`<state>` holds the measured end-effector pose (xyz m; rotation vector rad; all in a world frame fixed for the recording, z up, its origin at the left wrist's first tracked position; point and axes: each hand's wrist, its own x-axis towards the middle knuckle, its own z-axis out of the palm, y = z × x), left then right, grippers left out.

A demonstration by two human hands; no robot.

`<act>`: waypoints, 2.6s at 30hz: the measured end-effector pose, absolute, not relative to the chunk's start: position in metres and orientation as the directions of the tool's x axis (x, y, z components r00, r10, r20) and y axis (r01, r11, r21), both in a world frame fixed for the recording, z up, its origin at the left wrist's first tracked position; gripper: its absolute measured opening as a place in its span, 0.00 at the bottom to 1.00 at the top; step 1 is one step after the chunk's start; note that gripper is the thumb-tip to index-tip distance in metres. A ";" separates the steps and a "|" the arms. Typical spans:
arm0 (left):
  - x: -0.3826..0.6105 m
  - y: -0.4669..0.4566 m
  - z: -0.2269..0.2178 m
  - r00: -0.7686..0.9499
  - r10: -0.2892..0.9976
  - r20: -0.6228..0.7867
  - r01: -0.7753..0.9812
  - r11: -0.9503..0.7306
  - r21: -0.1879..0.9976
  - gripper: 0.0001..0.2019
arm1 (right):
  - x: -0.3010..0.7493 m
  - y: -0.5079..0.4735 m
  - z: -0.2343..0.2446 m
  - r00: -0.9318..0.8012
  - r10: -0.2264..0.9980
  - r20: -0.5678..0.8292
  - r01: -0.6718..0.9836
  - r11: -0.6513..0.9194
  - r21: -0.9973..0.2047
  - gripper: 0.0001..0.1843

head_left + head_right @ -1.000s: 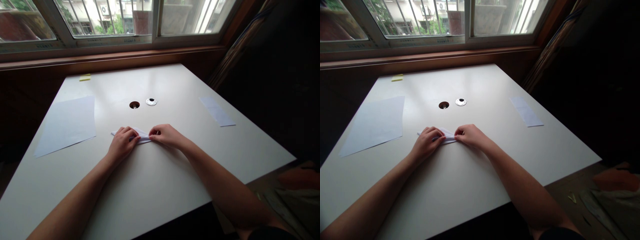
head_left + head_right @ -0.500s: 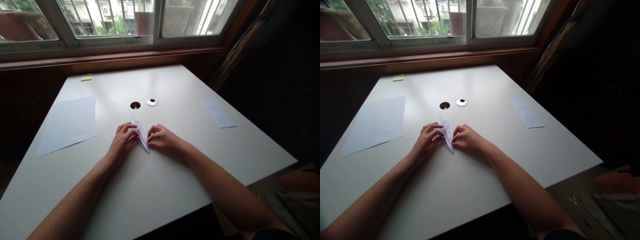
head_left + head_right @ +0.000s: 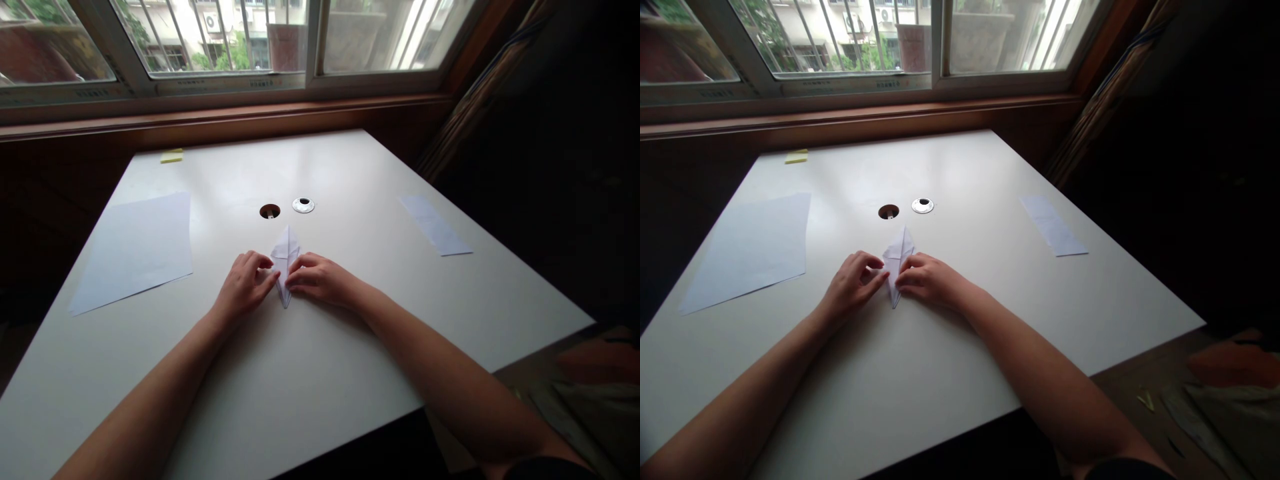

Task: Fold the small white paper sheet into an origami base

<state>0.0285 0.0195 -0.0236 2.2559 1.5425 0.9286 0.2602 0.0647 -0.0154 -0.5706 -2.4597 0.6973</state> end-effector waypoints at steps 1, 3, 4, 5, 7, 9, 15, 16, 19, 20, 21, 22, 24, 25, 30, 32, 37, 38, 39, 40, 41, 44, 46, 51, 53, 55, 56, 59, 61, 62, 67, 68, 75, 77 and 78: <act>0.029 0.019 -0.023 0.271 0.896 0.351 0.756 -0.424 0.499 0.09 | 0.260 0.065 -0.016 -0.773 0.521 0.362 0.252 0.776 -0.578 0.07; 0.030 0.018 -0.022 0.335 0.877 0.345 0.776 -0.465 0.426 0.10 | 0.260 0.065 -0.017 -0.757 0.542 0.365 0.263 0.764 -0.589 0.06; 0.031 0.017 -0.022 0.356 0.869 0.344 0.784 -0.478 0.397 0.11 | 0.260 0.065 -0.018 -0.749 0.552 0.367 0.265 0.756 -0.598 0.06; 0.032 0.017 -0.022 0.364 0.866 0.344 0.793 -0.482 0.373 0.12 | 0.260 0.064 -0.019 -0.742 0.559 0.370 0.261 0.749 -0.609 0.06; 0.032 0.016 -0.022 0.373 0.865 0.336 0.809 -0.480 0.339 0.11 | 0.261 0.064 -0.019 -0.733 0.565 0.378 0.240 0.735 -0.634 0.06; 0.032 0.015 -0.022 0.377 0.866 0.330 0.817 -0.478 0.321 0.10 | 0.261 0.063 -0.019 -0.730 0.565 0.385 0.218 0.727 -0.651 0.07; 0.033 0.016 -0.023 0.421 0.834 0.356 0.781 -0.533 0.325 0.12 | 0.264 0.063 -0.013 -0.695 0.543 0.471 0.203 0.777 -0.596 0.09; 0.032 0.017 -0.024 0.434 0.825 0.362 0.771 -0.548 0.325 0.12 | 0.265 0.063 -0.012 -0.671 0.549 0.499 0.219 0.790 -0.573 0.10; 0.031 0.018 -0.026 0.472 0.797 0.376 0.742 -0.589 0.319 0.12 | 0.266 0.063 -0.011 -0.613 0.585 0.531 0.324 0.799 -0.507 0.14; 0.030 0.019 -0.027 0.482 0.791 0.377 0.736 -0.599 0.316 0.12 | 0.266 0.063 -0.011 -0.615 0.591 0.522 0.360 0.800 -0.481 0.16; 0.030 0.019 -0.028 0.488 0.787 0.377 0.732 -0.604 0.314 0.12 | 0.265 0.063 -0.012 -0.631 0.589 0.505 0.388 0.803 -0.452 0.16; 0.029 0.019 -0.028 0.487 0.787 0.379 0.732 -0.605 0.314 0.12 | 0.265 0.064 -0.012 -0.655 0.582 0.481 0.410 0.809 -0.421 0.15; 0.029 0.019 -0.028 0.465 0.795 0.391 0.740 -0.591 0.321 0.12 | 0.265 0.065 -0.014 -0.694 0.574 0.434 0.445 0.816 -0.368 0.11; 0.029 0.019 -0.028 0.444 0.803 0.397 0.749 -0.576 0.327 0.11 | 0.265 0.066 -0.015 -0.703 0.576 0.418 0.459 0.816 -0.352 0.09; 0.029 0.017 -0.025 0.370 0.838 0.400 0.780 -0.515 0.357 0.09 | 0.269 0.071 -0.016 -0.657 0.619 0.430 0.510 0.785 -0.351 0.10; 0.029 0.018 -0.024 0.367 0.845 0.390 0.782 -0.507 0.363 0.09 | 0.271 0.071 -0.016 -0.631 0.641 0.437 0.520 0.767 -0.376 0.08; 0.027 0.019 -0.026 0.350 0.859 0.372 0.773 -0.490 0.403 0.08 | 0.270 0.067 -0.015 -0.609 0.675 0.416 0.534 0.737 -0.414 0.04; 0.027 0.020 -0.026 0.347 0.861 0.371 0.771 -0.487 0.410 0.08 | 0.269 0.066 -0.015 -0.620 0.671 0.406 0.529 0.740 -0.415 0.05; 0.027 0.020 -0.026 0.346 0.861 0.372 0.769 -0.487 0.414 0.07 | 0.268 0.065 -0.016 -0.637 0.663 0.394 0.521 0.747 -0.414 0.07; 0.027 0.020 -0.026 0.348 0.861 0.371 0.767 -0.489 0.415 0.07 | 0.267 0.064 -0.017 -0.655 0.651 0.385 0.510 0.756 -0.410 0.09; 0.026 0.020 -0.026 0.352 0.859 0.370 0.767 -0.492 0.413 0.07 | 0.267 0.064 -0.018 -0.671 0.638 0.378 0.499 0.766 -0.405 0.11; 0.026 0.020 -0.026 0.368 0.856 0.364 0.769 -0.500 0.399 0.07 | 0.265 0.065 -0.021 -0.694 0.610 0.383 0.473 0.787 -0.395 0.14; 0.026 0.020 -0.026 0.375 0.855 0.358 0.774 -0.501 0.387 0.07 | 0.265 0.066 -0.022 -0.707 0.586 0.396 0.443 0.804 -0.398 0.14; 0.026 0.019 -0.027 0.385 0.854 0.350 0.770 -0.506 0.389 0.05 | 0.268 0.069 -0.022 -0.741 0.527 0.417 0.368 0.837 -0.404 0.12; 0.026 0.018 -0.027 0.388 0.854 0.347 0.761 -0.509 0.402 0.05 | 0.270 0.069 -0.022 -0.747 0.517 0.418 0.357 0.843 -0.403 0.12; 0.027 0.018 -0.025 0.399 0.849 0.346 0.755 -0.518 0.402 0.04 | 0.271 0.069 -0.022 -0.755 0.508 0.414 0.350 0.847 -0.400 0.14; 0.027 0.018 -0.024 0.408 0.845 0.346 0.753 -0.525 0.397 0.04 | 0.272 0.069 -0.022 -0.760 0.502 0.412 0.346 0.850 -0.397 0.14; 0.027 0.018 -0.023 0.424 0.836 0.349 0.747 -0.541 0.387 0.05 | 0.272 0.069 -0.022 -0.771 0.482 0.415 0.341 0.864 -0.370 0.15; 0.026 0.019 -0.023 0.430 0.829 0.356 0.734 -0.551 0.397 0.05 | 0.272 0.069 -0.021 -0.779 0.461 0.426 0.335 0.879 -0.339 0.15; 0.025 0.020 -0.024 0.435 0.824 0.362 0.722 -0.560 0.407 0.05 | 0.272 0.070 -0.021 -0.783 0.445 0.436 0.327 0.889 -0.320 0.14; 0.020 0.022 -0.027 0.495 0.788 0.367 0.616 -0.616 0.492 0.08 | 0.282 0.075 -0.021 -0.817 0.328 0.474 0.250 0.943 -0.221 0.13; 0.020 0.021 -0.027 0.512 0.778 0.364 0.595 -0.627 0.503 0.09 | 0.285 0.076 -0.021 -0.818 0.318 0.479 0.244 0.946 -0.213 0.13; 0.022 0.018 -0.026 0.589 0.728 0.352 0.531 -0.676 0.511 0.12 | 0.296 0.074 -0.018 -0.839 0.278 0.469 0.209 0.958 -0.195 0.13; 0.022 0.018 -0.027 0.590 0.721 0.362 0.536 -0.686 0.493 0.12 | 0.295 0.073 -0.018 -0.846 0.280 0.454 0.217 0.958 -0.187 0.13; 0.022 0.018 -0.027 0.591 0.717 0.370 0.538 -0.692 0.482 0.12 | 0.294 0.073 -0.018 -0.847 0.282 0.451 0.222 0.958 -0.183 0.13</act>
